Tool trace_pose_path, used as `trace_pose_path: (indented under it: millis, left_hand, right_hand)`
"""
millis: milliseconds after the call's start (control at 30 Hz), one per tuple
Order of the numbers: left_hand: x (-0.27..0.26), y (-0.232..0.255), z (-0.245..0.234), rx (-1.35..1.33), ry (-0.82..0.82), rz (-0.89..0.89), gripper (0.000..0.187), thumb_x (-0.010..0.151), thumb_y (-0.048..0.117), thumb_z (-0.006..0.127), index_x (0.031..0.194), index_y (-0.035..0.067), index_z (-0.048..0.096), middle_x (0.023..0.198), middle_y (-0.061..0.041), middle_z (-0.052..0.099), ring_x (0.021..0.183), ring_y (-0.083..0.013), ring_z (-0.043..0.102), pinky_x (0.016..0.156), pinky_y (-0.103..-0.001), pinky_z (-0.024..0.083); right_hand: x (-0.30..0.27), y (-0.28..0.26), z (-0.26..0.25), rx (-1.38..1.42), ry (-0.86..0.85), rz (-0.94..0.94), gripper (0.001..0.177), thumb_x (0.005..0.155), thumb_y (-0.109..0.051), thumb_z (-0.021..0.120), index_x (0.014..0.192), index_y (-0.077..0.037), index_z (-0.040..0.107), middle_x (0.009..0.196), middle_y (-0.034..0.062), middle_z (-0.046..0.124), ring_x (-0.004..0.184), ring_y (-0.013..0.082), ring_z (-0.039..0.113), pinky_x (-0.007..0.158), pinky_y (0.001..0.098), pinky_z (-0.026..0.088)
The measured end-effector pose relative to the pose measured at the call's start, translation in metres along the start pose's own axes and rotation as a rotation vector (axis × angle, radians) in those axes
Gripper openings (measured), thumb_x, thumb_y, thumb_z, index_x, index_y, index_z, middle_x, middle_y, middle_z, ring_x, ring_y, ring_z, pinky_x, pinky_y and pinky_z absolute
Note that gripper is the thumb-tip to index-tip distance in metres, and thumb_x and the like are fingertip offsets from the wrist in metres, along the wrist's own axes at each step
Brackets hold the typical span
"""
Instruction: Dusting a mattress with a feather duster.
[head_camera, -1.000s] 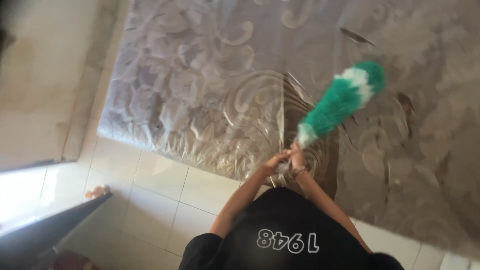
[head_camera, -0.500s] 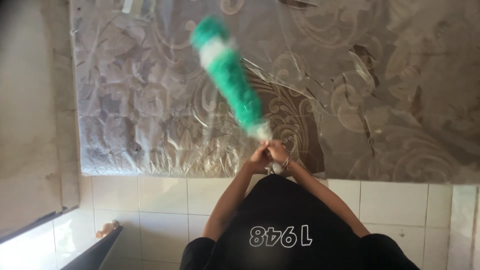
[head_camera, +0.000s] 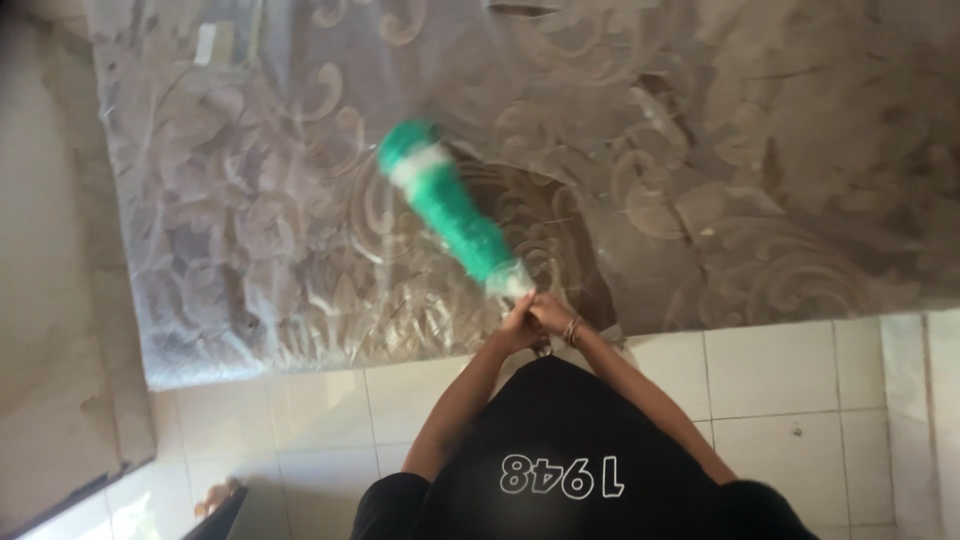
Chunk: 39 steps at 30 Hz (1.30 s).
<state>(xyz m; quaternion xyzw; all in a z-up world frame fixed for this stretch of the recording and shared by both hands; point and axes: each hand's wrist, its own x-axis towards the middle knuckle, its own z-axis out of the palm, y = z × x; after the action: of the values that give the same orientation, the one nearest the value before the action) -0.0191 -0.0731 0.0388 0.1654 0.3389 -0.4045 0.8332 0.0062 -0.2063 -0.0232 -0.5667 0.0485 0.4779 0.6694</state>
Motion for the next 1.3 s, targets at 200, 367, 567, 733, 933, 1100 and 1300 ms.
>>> trace_pose_path:
  millis: [200, 367, 567, 733, 933, 1100, 1300]
  left_hand:
    - [0.024, -0.023, 0.069, 0.27, -0.161, -0.027, 0.056, 0.093, 0.059, 0.057, 0.129, 0.016, 0.061, 0.129, -0.005, 0.069, 0.117, -0.0207, 0.067, 0.101, -0.043, 0.051]
    - [0.108, -0.068, 0.093, 0.564, -0.057, -0.03, 0.042, 0.097, 0.056, 0.064, 0.111, 0.016, 0.065, 0.091, 0.001, 0.064, 0.08, -0.0137, 0.06, 0.069, -0.034, 0.047]
    - [0.134, -0.123, 0.073, 0.578, 0.093, -0.151, 0.049, 0.095, 0.063, 0.068, 0.076, 0.02, 0.054, 0.06, 0.007, 0.043, 0.052, -0.0103, 0.04, 0.05, -0.028, 0.03]
    - [0.094, -0.136, 0.093, 0.168, -0.067, -0.202, 0.039, 0.099, 0.059, 0.063, 0.098, 0.02, 0.063, 0.088, 0.0, 0.062, 0.078, -0.0167, 0.06, 0.067, -0.033, 0.048]
    - [0.109, -0.152, 0.127, 0.155, -0.324, -0.115, 0.053, 0.103, 0.051, 0.054, 0.137, 0.01, 0.055, 0.144, -0.014, 0.056, 0.13, -0.0258, 0.062, 0.111, -0.041, 0.054]
    - [0.171, -0.182, 0.178, 0.641, -0.234, -0.325, 0.055, 0.102, 0.054, 0.054, 0.125, 0.006, 0.068, 0.119, -0.008, 0.072, 0.105, -0.0172, 0.069, 0.086, -0.028, 0.056]
    - [0.202, -0.21, 0.267, 0.97, 0.083, -0.365, 0.035, 0.094, 0.051, 0.067, 0.093, 0.017, 0.06, 0.067, 0.003, 0.051, 0.057, -0.0108, 0.045, 0.053, -0.029, 0.036]
  right_hand:
    - [-0.072, -0.004, -0.037, 0.023, 0.428, -0.006, 0.02, 0.1, -0.023, 0.055, 0.095, -0.011, 0.069, 0.076, -0.0002, 0.067, 0.066, 0.0095, 0.061, 0.057, 0.0281, 0.05]
    - [-0.106, 0.025, -0.094, 0.465, 0.659, -0.154, 0.035, 0.107, -0.033, 0.055, 0.079, -0.012, 0.057, 0.062, -0.0008, 0.053, 0.049, 0.0109, 0.049, 0.041, 0.0291, 0.037]
    - [-0.136, 0.046, -0.118, 0.479, 0.631, -0.035, 0.035, 0.104, -0.031, 0.054, 0.075, -0.01, 0.056, 0.059, 0.0025, 0.053, 0.045, 0.0151, 0.049, 0.039, 0.0319, 0.037]
    - [-0.146, 0.068, -0.13, -0.069, 0.457, 0.056, 0.02, 0.093, -0.019, 0.054, 0.09, -0.006, 0.07, 0.076, 0.0105, 0.068, 0.064, 0.023, 0.063, 0.054, 0.0397, 0.049]
    - [-0.213, 0.003, -0.132, -0.506, 0.402, -0.106, 0.026, 0.092, -0.025, 0.063, 0.099, -0.002, 0.072, 0.092, 0.0186, 0.075, 0.083, 0.0298, 0.073, 0.073, 0.0421, 0.058]
    - [-0.227, 0.089, -0.193, 0.061, 0.809, -0.061, 0.011, 0.095, -0.015, 0.054, 0.089, -0.008, 0.06, 0.077, 0.008, 0.066, 0.065, 0.0179, 0.065, 0.051, 0.0313, 0.052]
    - [-0.271, 0.07, -0.235, 0.622, 0.916, -0.195, 0.035, 0.107, -0.023, 0.049, 0.078, -0.005, 0.057, 0.058, 0.004, 0.053, 0.044, 0.0157, 0.049, 0.037, 0.0313, 0.038]
